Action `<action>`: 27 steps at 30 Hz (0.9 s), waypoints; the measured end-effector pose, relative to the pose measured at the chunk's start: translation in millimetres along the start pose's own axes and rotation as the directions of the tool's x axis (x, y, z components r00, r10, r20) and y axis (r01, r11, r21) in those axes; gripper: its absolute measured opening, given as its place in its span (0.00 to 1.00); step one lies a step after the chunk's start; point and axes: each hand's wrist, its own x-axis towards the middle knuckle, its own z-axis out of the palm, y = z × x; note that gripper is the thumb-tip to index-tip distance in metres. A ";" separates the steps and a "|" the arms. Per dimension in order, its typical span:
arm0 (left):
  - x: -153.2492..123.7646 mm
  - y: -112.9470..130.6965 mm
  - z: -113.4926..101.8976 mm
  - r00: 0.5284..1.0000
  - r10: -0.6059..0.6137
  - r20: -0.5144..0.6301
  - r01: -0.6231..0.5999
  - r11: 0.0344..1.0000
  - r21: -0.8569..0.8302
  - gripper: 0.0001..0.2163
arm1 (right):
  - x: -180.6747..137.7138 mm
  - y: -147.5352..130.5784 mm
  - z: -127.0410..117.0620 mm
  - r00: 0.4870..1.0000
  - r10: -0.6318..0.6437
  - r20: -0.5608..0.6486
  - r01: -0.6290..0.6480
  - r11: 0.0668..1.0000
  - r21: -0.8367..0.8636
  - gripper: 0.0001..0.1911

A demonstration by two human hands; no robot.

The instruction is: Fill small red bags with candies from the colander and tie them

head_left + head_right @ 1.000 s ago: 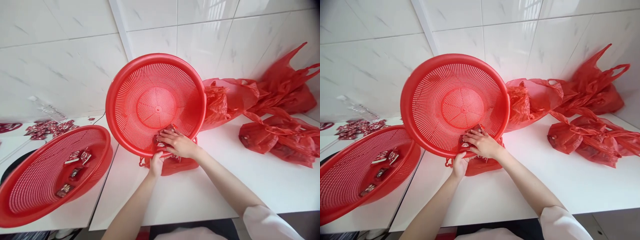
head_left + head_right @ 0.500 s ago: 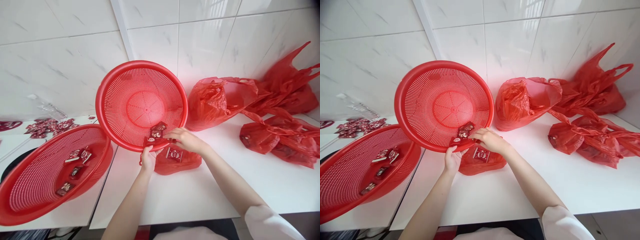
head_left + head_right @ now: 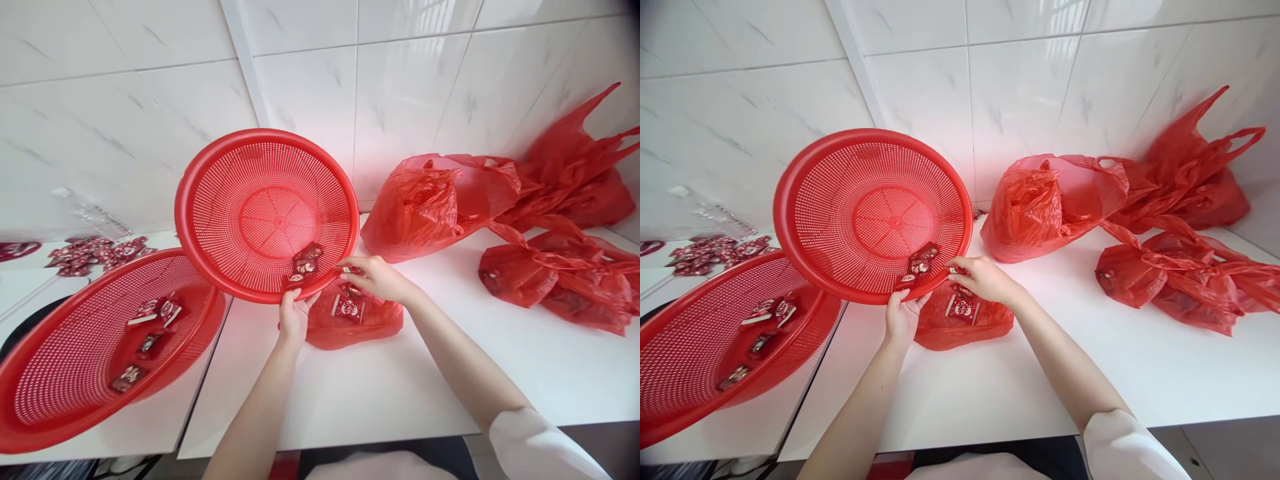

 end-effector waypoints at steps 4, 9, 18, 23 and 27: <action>-1.3 -0.4 2.4 1.000 0.006 0.013 -0.007 1.000 0.027 0.10 | -1.4 -5.7 -4.9 0.999 -0.012 0.047 0.010 0.998 0.056 0.16; -9.5 -4.9 9.4 0.997 0.017 0.080 -0.020 0.999 0.037 0.16 | 0.1 -13.4 -7.1 0.997 -0.071 -0.033 0.071 0.997 -0.004 0.18; -28.4 -25.0 8.8 0.973 -0.108 0.205 0.094 0.992 0.079 0.14 | -0.9 -12.9 19.1 0.974 -0.116 0.197 0.162 0.958 -0.237 0.32; -15.9 -25.2 -1.1 0.979 -0.060 0.197 0.049 0.997 0.064 0.11 | -0.5 -9.7 20.8 0.955 -0.161 0.251 0.210 0.961 -0.180 0.24; -11.2 -15.7 1.9 0.981 -0.032 0.191 0.023 0.999 0.045 0.12 | 3.3 -7.3 18.9 0.971 -0.181 0.157 0.206 0.966 -0.159 0.13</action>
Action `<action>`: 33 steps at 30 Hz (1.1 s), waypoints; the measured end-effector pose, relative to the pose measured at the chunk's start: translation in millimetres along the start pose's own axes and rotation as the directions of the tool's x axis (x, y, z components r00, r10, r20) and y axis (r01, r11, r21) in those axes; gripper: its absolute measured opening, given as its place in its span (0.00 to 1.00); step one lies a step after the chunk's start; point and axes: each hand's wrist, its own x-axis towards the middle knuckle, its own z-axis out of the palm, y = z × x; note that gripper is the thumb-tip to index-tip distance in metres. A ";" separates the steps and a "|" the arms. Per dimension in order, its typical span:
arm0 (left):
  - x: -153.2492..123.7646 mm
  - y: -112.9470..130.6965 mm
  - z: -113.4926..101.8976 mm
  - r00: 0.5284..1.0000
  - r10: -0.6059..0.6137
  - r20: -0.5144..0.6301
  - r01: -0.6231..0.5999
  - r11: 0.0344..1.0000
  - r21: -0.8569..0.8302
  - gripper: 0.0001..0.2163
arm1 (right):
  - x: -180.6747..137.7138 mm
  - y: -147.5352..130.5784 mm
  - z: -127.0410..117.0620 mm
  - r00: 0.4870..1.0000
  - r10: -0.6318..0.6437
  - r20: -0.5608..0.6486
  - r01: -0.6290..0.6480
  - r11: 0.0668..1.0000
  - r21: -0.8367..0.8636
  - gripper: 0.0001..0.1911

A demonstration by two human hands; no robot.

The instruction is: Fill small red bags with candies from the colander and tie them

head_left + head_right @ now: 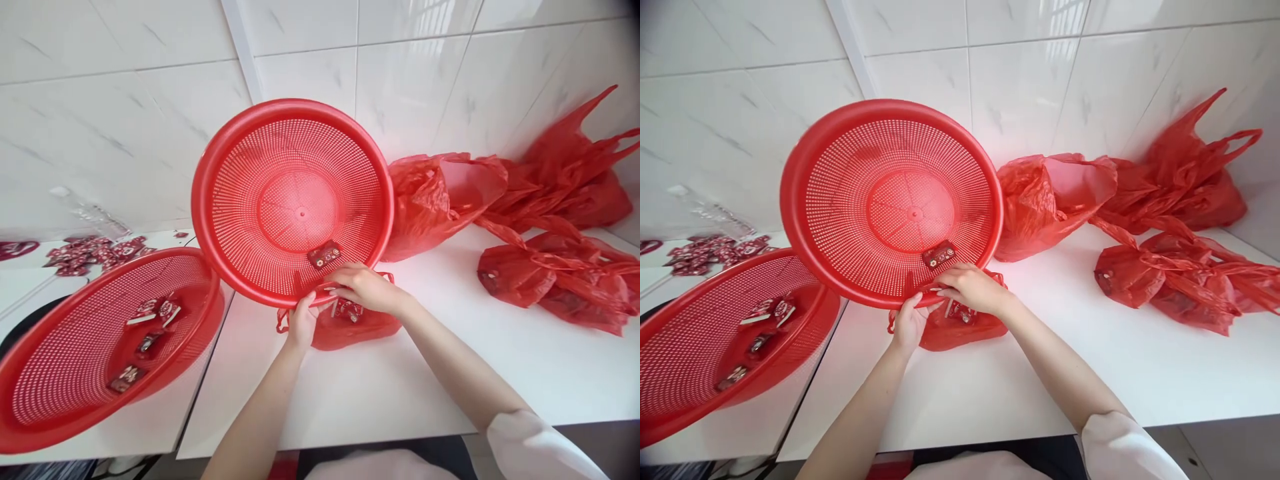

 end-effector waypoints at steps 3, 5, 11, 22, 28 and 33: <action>1.0 4.9 2.1 1.000 0.012 -0.019 -0.012 1.000 0.009 0.15 | 0.1 1.4 -2.5 0.999 0.026 -0.032 -0.025 0.998 0.056 0.12; 1.7 5.5 2.0 1.000 0.003 -0.023 -0.003 1.000 0.019 0.16 | -1.6 2.2 -5.6 0.999 0.033 -0.017 -0.031 0.994 0.108 0.12; 5.3 4.5 -3.2 0.998 -0.009 -0.063 0.012 0.999 0.050 0.14 | -8.1 5.4 -16.7 0.997 0.031 0.074 -0.043 0.986 0.159 0.24; 9.4 9.8 -4.4 0.991 0.059 -0.121 -0.055 0.998 0.039 0.16 | -13.5 -2.9 -37.4 0.988 0.153 0.003 -0.151 0.971 0.184 0.15; 2.0 6.0 2.7 0.999 0.012 -0.051 -0.010 0.999 0.043 0.21 | -9.4 0.7 -32.0 0.975 0.144 -0.171 -0.130 0.987 0.090 0.16; -9.9 -4.4 10.0 0.992 -0.114 0.062 0.108 0.991 0.081 0.21 | -7.5 6.3 -10.4 0.956 0.224 -0.189 -0.254 0.954 -0.157 0.26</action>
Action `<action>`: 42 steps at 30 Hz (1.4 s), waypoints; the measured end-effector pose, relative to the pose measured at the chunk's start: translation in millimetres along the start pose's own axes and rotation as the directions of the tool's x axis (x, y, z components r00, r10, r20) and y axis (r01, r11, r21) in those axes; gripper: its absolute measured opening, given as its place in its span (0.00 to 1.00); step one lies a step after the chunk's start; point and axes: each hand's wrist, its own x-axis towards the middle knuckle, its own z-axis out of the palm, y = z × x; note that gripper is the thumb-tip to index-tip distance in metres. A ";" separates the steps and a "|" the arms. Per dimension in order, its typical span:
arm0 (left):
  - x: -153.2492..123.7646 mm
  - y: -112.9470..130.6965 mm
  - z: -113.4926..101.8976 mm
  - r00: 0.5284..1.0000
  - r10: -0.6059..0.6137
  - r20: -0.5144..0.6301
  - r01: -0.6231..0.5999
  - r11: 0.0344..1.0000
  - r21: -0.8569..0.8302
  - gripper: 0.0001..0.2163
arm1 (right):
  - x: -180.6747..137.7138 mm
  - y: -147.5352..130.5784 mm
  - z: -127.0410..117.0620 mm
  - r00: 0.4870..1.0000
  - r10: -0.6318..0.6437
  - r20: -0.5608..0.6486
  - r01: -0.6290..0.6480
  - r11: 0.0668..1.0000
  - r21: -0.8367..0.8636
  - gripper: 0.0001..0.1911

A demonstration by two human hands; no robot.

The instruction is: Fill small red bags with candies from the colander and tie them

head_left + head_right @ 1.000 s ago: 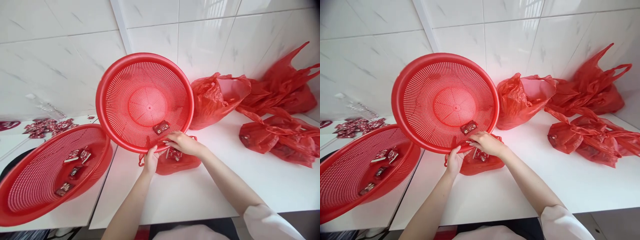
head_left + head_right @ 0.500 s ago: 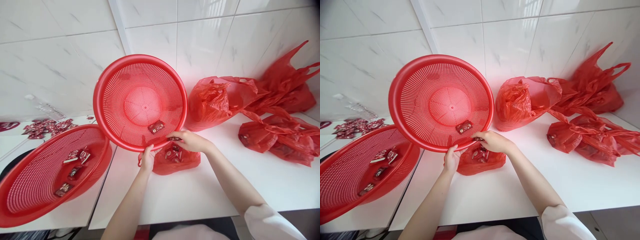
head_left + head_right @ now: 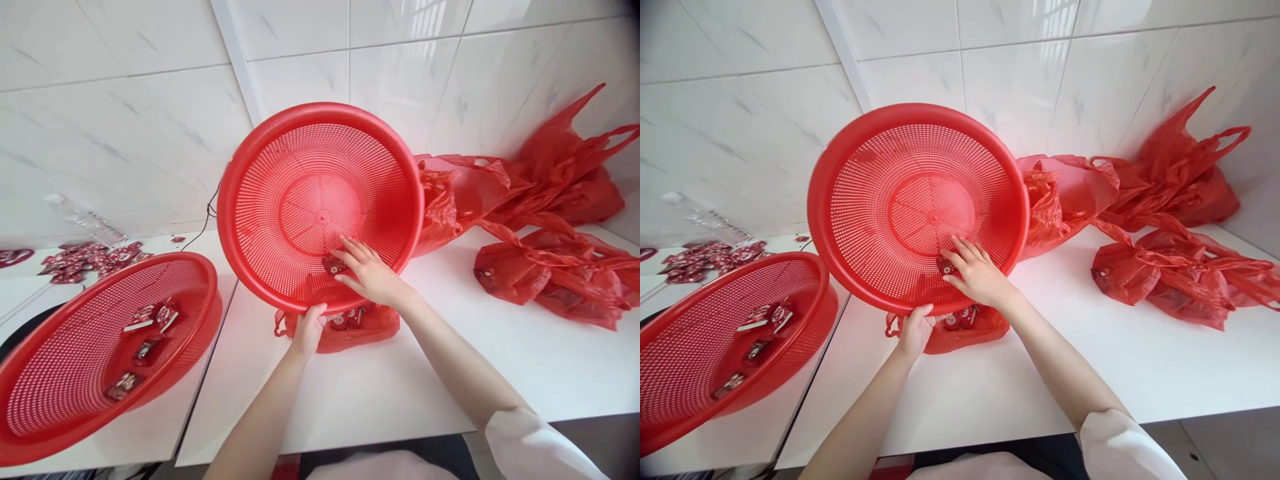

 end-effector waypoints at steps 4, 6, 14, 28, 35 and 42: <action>-0.1 -2.2 -1.3 1.000 0.007 0.007 -0.007 1.000 -0.009 0.20 | -3.1 -2.2 7.7 0.976 -0.018 0.215 0.031 0.998 -0.058 0.36; 2.5 0.8 -4.6 1.000 0.024 -0.016 -0.024 0.999 -0.030 0.19 | -3.1 -3.4 5.0 0.947 -0.104 0.305 0.111 0.994 -0.004 0.36; 8.7 9.3 -9.0 0.996 -0.029 -0.089 0.025 0.998 -0.050 0.11 | 0.0 -5.3 -14.7 0.955 -0.208 0.212 0.138 0.942 0.305 0.15; 14.6 7.1 -17.3 0.988 0.110 -0.109 -0.114 0.993 -0.031 0.17 | -2.9 -1.1 -29.5 0.986 0.114 0.123 -0.148 0.937 0.317 0.11; 15.4 7.8 -17.3 0.982 0.144 -0.123 -0.147 0.989 -0.020 0.16 | -3.8 0.1 -29.5 0.987 0.072 0.146 -0.111 0.955 0.274 0.10; 17.7 11.6 -20.1 0.967 0.156 -0.203 -0.164 0.986 -0.020 0.08 | -3.5 0.2 -32.8 0.986 0.054 0.156 -0.079 0.985 0.154 0.17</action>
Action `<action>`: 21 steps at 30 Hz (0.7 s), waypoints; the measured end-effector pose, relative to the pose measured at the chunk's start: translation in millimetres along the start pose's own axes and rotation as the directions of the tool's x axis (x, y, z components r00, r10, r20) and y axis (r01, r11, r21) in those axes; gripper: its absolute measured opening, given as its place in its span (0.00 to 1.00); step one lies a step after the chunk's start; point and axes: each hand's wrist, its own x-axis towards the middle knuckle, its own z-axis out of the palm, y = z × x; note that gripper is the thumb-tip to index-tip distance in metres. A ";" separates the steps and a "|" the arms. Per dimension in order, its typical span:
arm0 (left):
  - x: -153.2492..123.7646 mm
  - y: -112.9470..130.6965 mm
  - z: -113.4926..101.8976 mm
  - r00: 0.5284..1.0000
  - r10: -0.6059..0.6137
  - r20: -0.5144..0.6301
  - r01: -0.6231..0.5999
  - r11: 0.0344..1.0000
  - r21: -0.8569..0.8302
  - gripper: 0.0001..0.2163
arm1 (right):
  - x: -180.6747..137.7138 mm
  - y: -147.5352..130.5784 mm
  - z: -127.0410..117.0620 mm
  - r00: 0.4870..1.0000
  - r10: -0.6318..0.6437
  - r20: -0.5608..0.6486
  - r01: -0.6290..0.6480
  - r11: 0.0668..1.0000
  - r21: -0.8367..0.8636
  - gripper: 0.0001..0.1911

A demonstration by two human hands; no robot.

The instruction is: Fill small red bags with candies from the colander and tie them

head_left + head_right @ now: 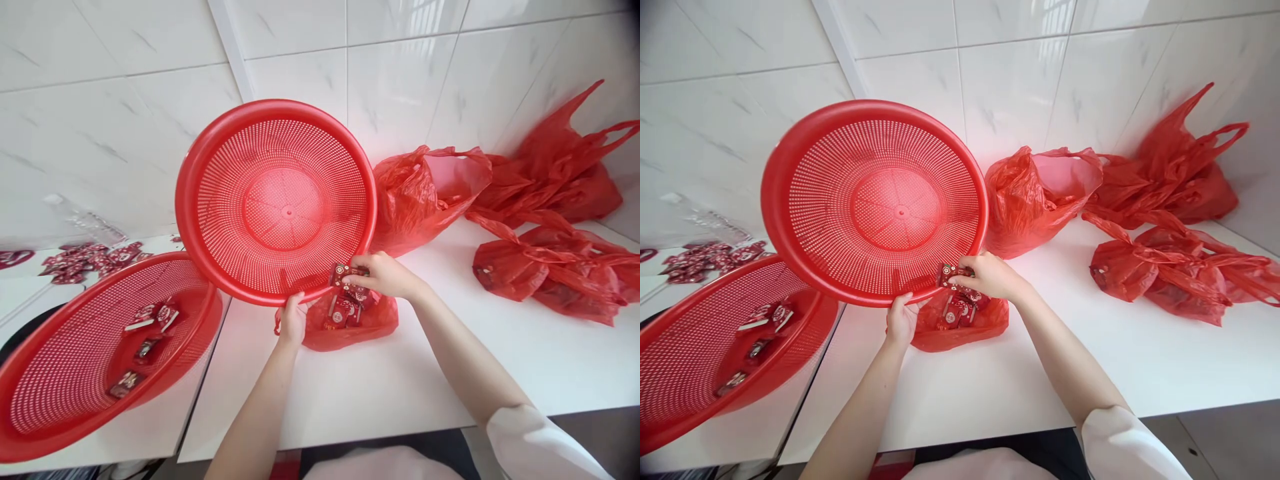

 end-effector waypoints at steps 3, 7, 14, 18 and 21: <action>2.8 3.7 -1.4 0.999 0.046 -0.028 -0.046 0.999 -0.005 0.09 | -0.2 0.7 1.5 0.999 -0.013 0.043 0.015 0.999 -0.042 0.15; 7.8 8.9 -5.1 0.993 0.108 -0.043 -0.108 0.994 -0.006 0.13 | 0.9 -0.4 6.8 0.993 -0.056 0.099 0.064 0.995 -0.076 0.13; 10.9 12.7 -8.4 0.993 0.103 -0.050 -0.104 0.995 -0.009 0.13 | 7.7 2.0 17.4 0.969 0.230 0.092 -0.228 0.973 -0.025 0.28; 9.0 17.9 -8.8 0.995 0.080 0.060 -0.080 0.997 -0.001 0.13 | 12.1 9.7 20.3 0.959 0.283 -0.011 -0.250 0.866 0.433 0.19; 8.5 18.7 -8.1 0.987 0.094 0.129 -0.095 0.996 -0.003 0.12 | 15.6 9.7 27.2 0.946 0.313 0.088 -0.247 0.515 0.821 0.15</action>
